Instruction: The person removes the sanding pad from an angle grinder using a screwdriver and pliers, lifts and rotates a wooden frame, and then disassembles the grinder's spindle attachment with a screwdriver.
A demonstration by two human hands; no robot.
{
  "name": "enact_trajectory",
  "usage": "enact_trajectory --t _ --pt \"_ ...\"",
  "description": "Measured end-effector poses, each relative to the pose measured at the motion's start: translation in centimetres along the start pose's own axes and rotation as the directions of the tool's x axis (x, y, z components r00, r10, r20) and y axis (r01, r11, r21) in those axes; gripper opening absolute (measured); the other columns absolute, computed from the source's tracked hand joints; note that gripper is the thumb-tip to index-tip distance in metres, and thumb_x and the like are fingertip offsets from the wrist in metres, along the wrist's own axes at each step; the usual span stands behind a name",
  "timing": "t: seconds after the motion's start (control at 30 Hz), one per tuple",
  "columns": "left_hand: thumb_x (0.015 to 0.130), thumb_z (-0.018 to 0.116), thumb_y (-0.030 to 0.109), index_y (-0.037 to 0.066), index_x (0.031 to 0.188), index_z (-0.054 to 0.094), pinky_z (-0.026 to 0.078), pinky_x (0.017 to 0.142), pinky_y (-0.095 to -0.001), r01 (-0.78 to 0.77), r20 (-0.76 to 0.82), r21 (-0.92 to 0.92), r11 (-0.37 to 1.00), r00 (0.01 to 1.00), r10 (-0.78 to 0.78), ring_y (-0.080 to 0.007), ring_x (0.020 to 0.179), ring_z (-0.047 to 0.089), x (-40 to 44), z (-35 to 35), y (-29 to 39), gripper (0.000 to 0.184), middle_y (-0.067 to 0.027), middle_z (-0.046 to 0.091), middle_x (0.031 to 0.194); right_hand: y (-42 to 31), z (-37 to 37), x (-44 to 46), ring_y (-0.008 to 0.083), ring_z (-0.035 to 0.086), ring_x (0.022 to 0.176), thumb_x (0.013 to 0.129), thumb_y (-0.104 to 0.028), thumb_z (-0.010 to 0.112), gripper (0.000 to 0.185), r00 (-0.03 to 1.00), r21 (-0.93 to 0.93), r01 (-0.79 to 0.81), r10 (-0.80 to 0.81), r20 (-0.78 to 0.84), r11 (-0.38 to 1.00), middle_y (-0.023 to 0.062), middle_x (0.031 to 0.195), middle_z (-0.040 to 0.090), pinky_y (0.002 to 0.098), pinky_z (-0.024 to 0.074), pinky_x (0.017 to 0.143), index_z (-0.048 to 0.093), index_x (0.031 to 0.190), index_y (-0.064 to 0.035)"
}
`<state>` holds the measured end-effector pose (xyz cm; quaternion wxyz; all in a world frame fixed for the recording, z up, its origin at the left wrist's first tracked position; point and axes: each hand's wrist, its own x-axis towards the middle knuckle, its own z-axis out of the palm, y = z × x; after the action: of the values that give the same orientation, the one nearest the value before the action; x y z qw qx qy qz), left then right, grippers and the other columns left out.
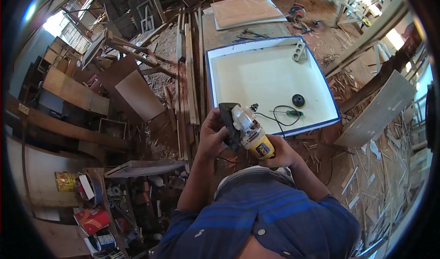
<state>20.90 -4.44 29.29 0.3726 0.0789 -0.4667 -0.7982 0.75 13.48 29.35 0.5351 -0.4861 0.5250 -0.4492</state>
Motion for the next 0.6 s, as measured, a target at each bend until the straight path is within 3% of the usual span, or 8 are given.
enact_trajectory --t 0.1,0.2,0.23,0.33,0.4,0.43,0.53,0.6 --pt "0.093 0.078 0.001 0.001 0.151 0.046 0.053 0.105 -0.0345 -0.095 -0.116 0.282 0.955 0.984 0.132 -0.0186 0.121 0.067 -0.5 0.0 1.3 0.067 -0.0117 0.067 0.133 0.5 0.2 0.4 0.0139 0.068 0.095 0.069 -0.018 0.089 0.067 0.999 0.029 0.031 -0.032 0.024 0.999 0.0082 0.106 0.075 0.0327 0.0559 0.086 0.066 0.128 0.0033" --pt "0.091 0.074 -0.006 0.000 0.144 0.053 0.052 0.102 -0.0335 -0.125 -0.229 0.517 0.847 0.933 0.277 -0.0174 0.115 0.067 -1.0 3.0 4.5 0.057 -0.0097 0.067 0.126 1.0 0.6 1.0 0.0094 0.066 0.063 0.073 -0.010 0.084 0.065 0.987 0.032 0.160 -0.160 0.012 0.987 0.0088 0.095 0.075 0.0265 0.0538 0.051 0.062 0.133 0.0018" --pt "0.085 0.074 -0.008 -0.001 0.129 0.063 0.053 0.098 -0.0321 -0.070 -0.250 0.600 0.797 0.930 0.270 -0.0175 0.108 0.067 -1.6 1.3 3.9 0.045 -0.0087 0.066 0.119 1.0 0.5 1.1 0.0102 0.067 0.065 0.072 -0.011 0.084 0.064 0.987 -0.007 0.159 -0.159 0.016 0.987 0.0091 0.095 0.075 0.0274 0.0550 0.054 0.063 0.131 0.0017" --pt "0.079 0.075 -0.010 -0.001 0.110 0.066 0.054 0.096 -0.0331 -0.172 -0.010 0.931 0.321 0.869 0.495 -0.0198 0.105 0.069 -2.0 1.3 4.8 0.033 -0.0129 0.069 0.115 0.9 0.2 1.7 0.0125 0.068 0.076 0.071 -0.013 0.086 0.063 0.987 -0.094 0.158 -0.155 0.038 0.983 0.0087 0.099 0.075 0.0302 0.0572 0.067 0.064 0.129 0.0011" --pt "0.078 0.075 -0.010 -0.001 0.104 0.064 0.054 0.097 -0.0346 -0.215 -0.065 0.887 0.408 0.818 0.572 -0.0224 0.106 0.070 -1.9 1.8 4.1 0.030 -0.0167 0.070 0.116 0.8 0.4 1.9 0.0139 0.067 0.090 0.070 -0.016 0.087 0.065 0.986 -0.111 0.162 -0.157 0.051 0.980 0.0069 0.105 0.074 0.0323 0.0566 0.084 0.065 0.130 0.0002" --pt "0.077 0.075 -0.010 -0.001 0.101 0.063 0.054 0.097 -0.0353 -0.241 -0.095 0.861 0.449 0.790 0.606 -0.0237 0.106 0.071 -1.9 2.1 3.7 0.028 -0.0186 0.071 0.116 0.9 0.6 2.0 0.0136 0.067 0.088 0.070 -0.016 0.087 0.065 0.985 -0.123 0.169 -0.165 0.040 0.978 0.0068 0.104 0.074 0.0319 0.0567 0.082 0.065 0.129 0.0003" --pt "0.078 0.074 -0.010 -0.001 0.099 0.061 0.054 0.097 -0.0371 -0.204 -0.155 0.800 0.564 0.838 0.523 -0.0255 0.107 0.072 -2.8 2.9 3.2 0.026 -0.0212 0.072 0.117 0.4 1.0 2.4 0.0141 0.069 0.084 0.070 -0.014 0.086 0.063 0.989 -0.123 0.148 -0.146 0.023 0.981 0.0076 0.100 0.075 0.0317 0.0580 0.077 0.065 0.127 0.0009" --pt "0.079 0.074 -0.010 -0.002 0.099 0.061 0.055 0.095 -0.0364 -0.219 -0.088 0.801 0.558 0.878 0.471 -0.0255 0.108 0.072 -3.2 3.7 3.9 0.026 -0.0216 0.072 0.118 -0.5 0.8 2.3 0.0161 0.072 0.082 0.070 -0.012 0.085 0.061 0.997 -0.072 0.076 -0.074 0.036 0.994 0.0098 0.096 0.076 0.0330 0.0599 0.076 0.065 0.126 0.0020"
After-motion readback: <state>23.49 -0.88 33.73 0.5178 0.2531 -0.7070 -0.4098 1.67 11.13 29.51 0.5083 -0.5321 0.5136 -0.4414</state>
